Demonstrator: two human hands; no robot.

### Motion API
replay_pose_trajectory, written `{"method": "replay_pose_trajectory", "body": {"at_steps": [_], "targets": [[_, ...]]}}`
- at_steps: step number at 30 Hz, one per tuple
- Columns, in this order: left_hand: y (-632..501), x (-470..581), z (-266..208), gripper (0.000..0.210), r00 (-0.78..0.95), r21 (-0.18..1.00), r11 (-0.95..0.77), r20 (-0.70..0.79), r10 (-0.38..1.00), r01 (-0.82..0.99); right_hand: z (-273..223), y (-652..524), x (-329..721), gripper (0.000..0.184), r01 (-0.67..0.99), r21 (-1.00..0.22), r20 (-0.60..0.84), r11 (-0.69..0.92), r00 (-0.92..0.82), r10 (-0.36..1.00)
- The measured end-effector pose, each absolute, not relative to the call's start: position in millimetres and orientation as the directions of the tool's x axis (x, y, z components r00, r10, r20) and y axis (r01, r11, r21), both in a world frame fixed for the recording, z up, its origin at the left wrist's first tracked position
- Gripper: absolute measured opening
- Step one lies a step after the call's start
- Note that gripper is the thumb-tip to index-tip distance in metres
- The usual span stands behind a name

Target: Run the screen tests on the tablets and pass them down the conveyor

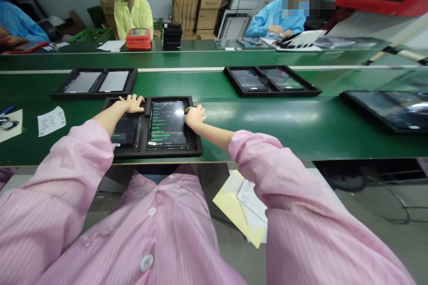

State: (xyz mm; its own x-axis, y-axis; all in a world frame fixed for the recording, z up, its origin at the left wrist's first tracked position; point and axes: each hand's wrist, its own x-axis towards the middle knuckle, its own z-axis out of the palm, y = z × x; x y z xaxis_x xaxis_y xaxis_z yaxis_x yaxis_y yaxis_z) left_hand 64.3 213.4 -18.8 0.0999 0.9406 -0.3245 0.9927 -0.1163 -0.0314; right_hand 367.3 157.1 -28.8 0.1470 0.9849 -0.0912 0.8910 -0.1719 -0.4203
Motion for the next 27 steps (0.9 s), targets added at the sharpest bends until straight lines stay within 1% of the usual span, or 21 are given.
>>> {"method": "replay_pose_trajectory", "body": {"at_steps": [3,8,14,18,23,27], "targets": [[216.7,63.3,-17.0,0.073,0.062,-0.03,-0.075,-0.319,0.946,0.997,-29.5,159.1,367.0,0.038,0.879,-0.437,-0.117,-0.191,0.155,0.981],[221.5,59.2,-13.5,0.072,0.051,-0.025,-0.063,-0.338,0.94,0.998,-32.4,161.2,366.2,0.046,0.882,-0.442,-0.118,-0.165,0.125,0.985],[216.5,64.9,-18.3,0.064,0.038,-0.037,-0.051,-0.301,0.953,0.998,-30.6,170.3,372.6,0.048,0.879,-0.455,-0.143,-0.145,0.088,0.986],[214.3,67.3,-15.8,0.063,0.042,-0.038,-0.057,-0.302,0.952,0.998,-27.7,176.1,373.9,0.045,0.878,-0.45,-0.178,-0.16,0.087,0.98],[215.8,65.4,-12.3,0.059,0.046,-0.031,-0.058,-0.318,0.947,0.998,-28.7,176.6,369.2,0.054,0.878,-0.448,-0.177,-0.166,0.095,0.98],[215.7,65.4,-10.7,0.057,0.039,-0.028,-0.051,-0.328,0.944,0.998,-31.7,178.0,371.1,0.053,0.871,-0.466,-0.168,-0.156,0.087,0.982]]}}
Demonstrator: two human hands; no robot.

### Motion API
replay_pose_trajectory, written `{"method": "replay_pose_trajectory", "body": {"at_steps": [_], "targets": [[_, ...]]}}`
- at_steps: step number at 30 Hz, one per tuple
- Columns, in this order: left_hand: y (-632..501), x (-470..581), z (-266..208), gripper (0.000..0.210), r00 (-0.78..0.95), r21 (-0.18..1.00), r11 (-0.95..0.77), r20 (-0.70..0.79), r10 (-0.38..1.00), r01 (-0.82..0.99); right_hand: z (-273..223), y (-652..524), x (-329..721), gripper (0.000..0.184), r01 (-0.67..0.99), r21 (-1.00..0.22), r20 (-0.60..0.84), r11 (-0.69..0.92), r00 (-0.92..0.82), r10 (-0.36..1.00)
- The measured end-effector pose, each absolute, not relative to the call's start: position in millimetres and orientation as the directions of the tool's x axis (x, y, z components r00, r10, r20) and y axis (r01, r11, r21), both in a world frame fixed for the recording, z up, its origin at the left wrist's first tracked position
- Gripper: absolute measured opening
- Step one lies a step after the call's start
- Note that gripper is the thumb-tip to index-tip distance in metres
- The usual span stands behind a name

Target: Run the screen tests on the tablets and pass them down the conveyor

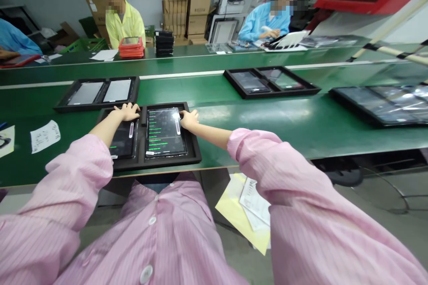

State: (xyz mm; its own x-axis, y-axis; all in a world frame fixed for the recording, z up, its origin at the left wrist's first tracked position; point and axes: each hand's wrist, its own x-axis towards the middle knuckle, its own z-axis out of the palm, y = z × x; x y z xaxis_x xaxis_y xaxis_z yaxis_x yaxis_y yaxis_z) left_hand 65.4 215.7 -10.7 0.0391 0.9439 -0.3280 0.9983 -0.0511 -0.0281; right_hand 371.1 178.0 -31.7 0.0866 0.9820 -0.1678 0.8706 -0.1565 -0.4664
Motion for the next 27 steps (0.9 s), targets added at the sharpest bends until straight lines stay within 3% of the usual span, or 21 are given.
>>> {"method": "replay_pose_trajectory", "body": {"at_steps": [6,12,20,27], "targets": [[210.9,65.8,-4.8,0.069,0.063,-0.033,-0.081,-0.364,0.929,0.996,-41.5,181.0,381.4,0.047,0.847,-0.522,-0.098,-0.1,0.057,0.994],[206.0,66.1,-3.9,0.066,0.089,-0.048,-0.113,-0.35,0.932,0.992,-52.9,176.8,383.5,0.042,0.819,-0.571,-0.016,-0.054,0.055,0.998],[207.8,69.7,-6.8,0.069,0.095,-0.069,-0.127,-0.344,0.934,0.99,-53.3,182.6,380.9,0.036,0.791,-0.602,-0.042,-0.106,0.101,0.994],[209.6,67.6,-7.5,0.061,0.079,-0.069,-0.11,-0.348,0.934,0.992,-45.5,175.6,378.7,0.047,0.804,-0.582,-0.085,-0.12,0.086,0.993]]}}
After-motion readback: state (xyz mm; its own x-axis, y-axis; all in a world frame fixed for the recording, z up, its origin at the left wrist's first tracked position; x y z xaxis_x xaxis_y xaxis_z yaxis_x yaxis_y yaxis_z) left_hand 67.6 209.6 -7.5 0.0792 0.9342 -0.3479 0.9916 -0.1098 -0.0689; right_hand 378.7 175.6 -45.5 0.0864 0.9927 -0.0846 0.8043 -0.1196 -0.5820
